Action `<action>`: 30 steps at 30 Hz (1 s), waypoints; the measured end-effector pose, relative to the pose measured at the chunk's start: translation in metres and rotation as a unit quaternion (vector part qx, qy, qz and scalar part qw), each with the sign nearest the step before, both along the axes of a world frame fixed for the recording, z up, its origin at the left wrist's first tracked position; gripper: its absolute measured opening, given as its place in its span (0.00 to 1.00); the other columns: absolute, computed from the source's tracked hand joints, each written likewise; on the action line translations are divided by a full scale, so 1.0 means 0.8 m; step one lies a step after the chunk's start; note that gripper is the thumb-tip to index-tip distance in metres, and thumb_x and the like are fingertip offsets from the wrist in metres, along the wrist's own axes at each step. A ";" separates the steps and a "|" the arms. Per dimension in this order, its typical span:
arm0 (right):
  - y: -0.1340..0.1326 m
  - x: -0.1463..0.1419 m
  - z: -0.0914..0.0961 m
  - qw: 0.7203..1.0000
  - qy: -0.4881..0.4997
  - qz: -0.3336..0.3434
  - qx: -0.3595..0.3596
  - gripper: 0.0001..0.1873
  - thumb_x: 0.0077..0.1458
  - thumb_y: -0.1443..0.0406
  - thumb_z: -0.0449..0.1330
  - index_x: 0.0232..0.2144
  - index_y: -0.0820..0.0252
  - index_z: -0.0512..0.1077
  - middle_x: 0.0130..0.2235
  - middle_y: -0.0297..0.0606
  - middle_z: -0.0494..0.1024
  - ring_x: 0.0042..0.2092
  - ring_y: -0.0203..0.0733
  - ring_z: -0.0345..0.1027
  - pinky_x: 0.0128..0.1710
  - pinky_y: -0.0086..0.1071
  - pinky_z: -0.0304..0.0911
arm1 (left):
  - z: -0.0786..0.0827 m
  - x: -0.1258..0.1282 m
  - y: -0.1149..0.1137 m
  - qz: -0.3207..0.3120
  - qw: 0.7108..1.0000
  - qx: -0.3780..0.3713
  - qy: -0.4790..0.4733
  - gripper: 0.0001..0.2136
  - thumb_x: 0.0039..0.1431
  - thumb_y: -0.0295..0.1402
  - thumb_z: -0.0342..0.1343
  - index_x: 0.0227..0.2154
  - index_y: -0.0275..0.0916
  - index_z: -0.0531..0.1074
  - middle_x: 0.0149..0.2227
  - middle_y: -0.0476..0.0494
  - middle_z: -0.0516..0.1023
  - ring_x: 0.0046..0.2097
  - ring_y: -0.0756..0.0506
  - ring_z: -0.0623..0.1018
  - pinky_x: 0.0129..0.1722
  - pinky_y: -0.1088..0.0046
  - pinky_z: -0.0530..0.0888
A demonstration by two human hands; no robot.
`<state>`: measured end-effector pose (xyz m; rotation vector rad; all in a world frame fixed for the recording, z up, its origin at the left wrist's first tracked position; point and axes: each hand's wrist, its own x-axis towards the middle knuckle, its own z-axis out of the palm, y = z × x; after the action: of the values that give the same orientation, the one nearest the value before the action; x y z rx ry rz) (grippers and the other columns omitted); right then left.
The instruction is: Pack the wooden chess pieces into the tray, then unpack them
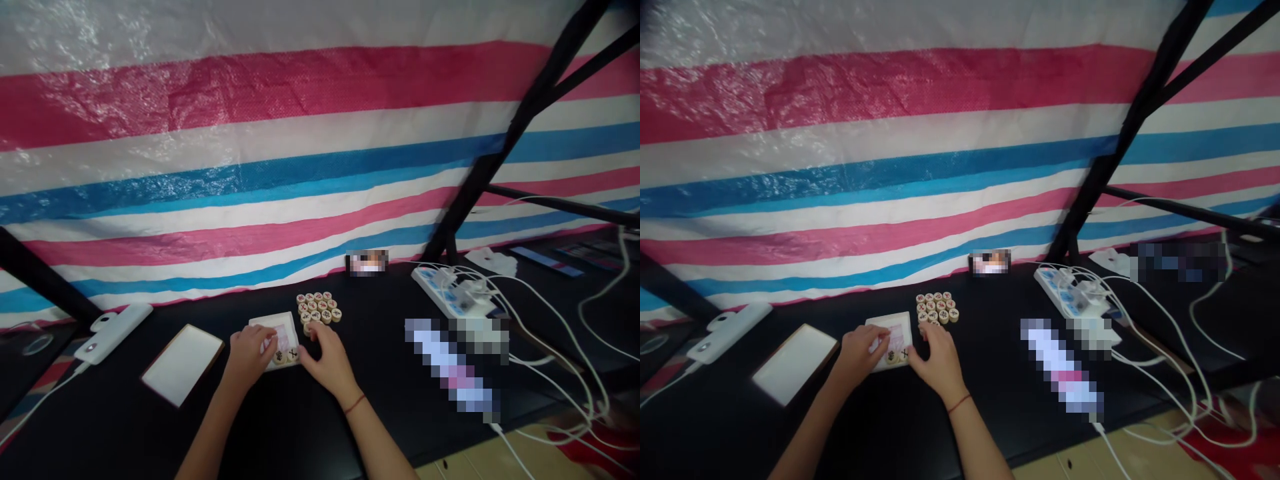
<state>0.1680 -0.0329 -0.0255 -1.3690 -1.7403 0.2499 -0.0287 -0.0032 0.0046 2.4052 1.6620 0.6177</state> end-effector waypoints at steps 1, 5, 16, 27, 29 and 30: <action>-0.003 -0.005 0.003 0.999 -0.016 0.027 -0.018 0.18 0.51 0.63 0.59 0.46 0.59 0.67 0.37 0.38 0.74 0.38 0.43 0.67 0.40 0.35 0.61 | -0.002 0.000 -0.006 -0.001 1.000 0.004 0.015 0.09 0.61 0.35 0.51 0.36 0.44 0.76 0.38 0.46 0.80 0.42 0.42 0.75 0.44 0.62 0.63; -0.010 -0.018 0.006 0.992 -0.083 0.068 -0.070 0.26 0.48 0.62 0.62 0.51 0.56 0.67 0.41 0.39 0.76 0.42 0.47 0.69 0.42 0.36 0.60 | -0.007 0.007 -0.022 -0.035 0.997 0.008 0.073 0.10 0.63 0.34 0.49 0.40 0.43 0.76 0.39 0.45 0.80 0.44 0.40 0.75 0.44 0.59 0.60; -0.007 -0.019 -0.001 0.986 -0.096 0.085 -0.109 0.25 0.49 0.64 0.61 0.51 0.57 0.67 0.45 0.41 0.76 0.45 0.47 0.69 0.45 0.37 0.58 | -0.015 0.007 -0.022 -0.068 0.995 -0.050 0.058 0.14 0.67 0.31 0.41 0.37 0.41 0.74 0.39 0.45 0.79 0.43 0.43 0.75 0.42 0.62 0.58; -0.006 -0.017 0.001 0.989 -0.062 0.096 -0.097 0.27 0.47 0.65 0.63 0.51 0.57 0.66 0.45 0.41 0.75 0.45 0.48 0.67 0.46 0.39 0.60 | -0.011 0.000 -0.020 -0.041 0.994 -0.076 -0.066 0.09 0.62 0.38 0.49 0.36 0.42 0.73 0.37 0.47 0.80 0.42 0.43 0.77 0.47 0.61 0.62; -0.006 -0.017 0.003 0.992 -0.053 0.095 -0.063 0.28 0.45 0.66 0.64 0.51 0.58 0.67 0.43 0.41 0.74 0.45 0.48 0.66 0.45 0.39 0.61 | -0.010 0.000 -0.020 -0.038 0.992 -0.057 -0.107 0.10 0.62 0.39 0.49 0.38 0.42 0.73 0.38 0.46 0.80 0.42 0.43 0.77 0.47 0.62 0.64; -0.007 -0.018 0.004 0.993 -0.049 0.097 -0.040 0.26 0.46 0.66 0.65 0.50 0.57 0.68 0.42 0.40 0.74 0.44 0.47 0.66 0.45 0.39 0.61 | -0.010 0.002 -0.021 -0.043 0.990 -0.049 -0.128 0.11 0.62 0.40 0.49 0.39 0.42 0.74 0.38 0.46 0.80 0.41 0.44 0.77 0.47 0.62 0.65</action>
<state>0.1538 -0.0383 -0.0221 -1.2882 -1.9680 0.3690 -0.0272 -0.0201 -0.0031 2.2082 1.4430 0.7731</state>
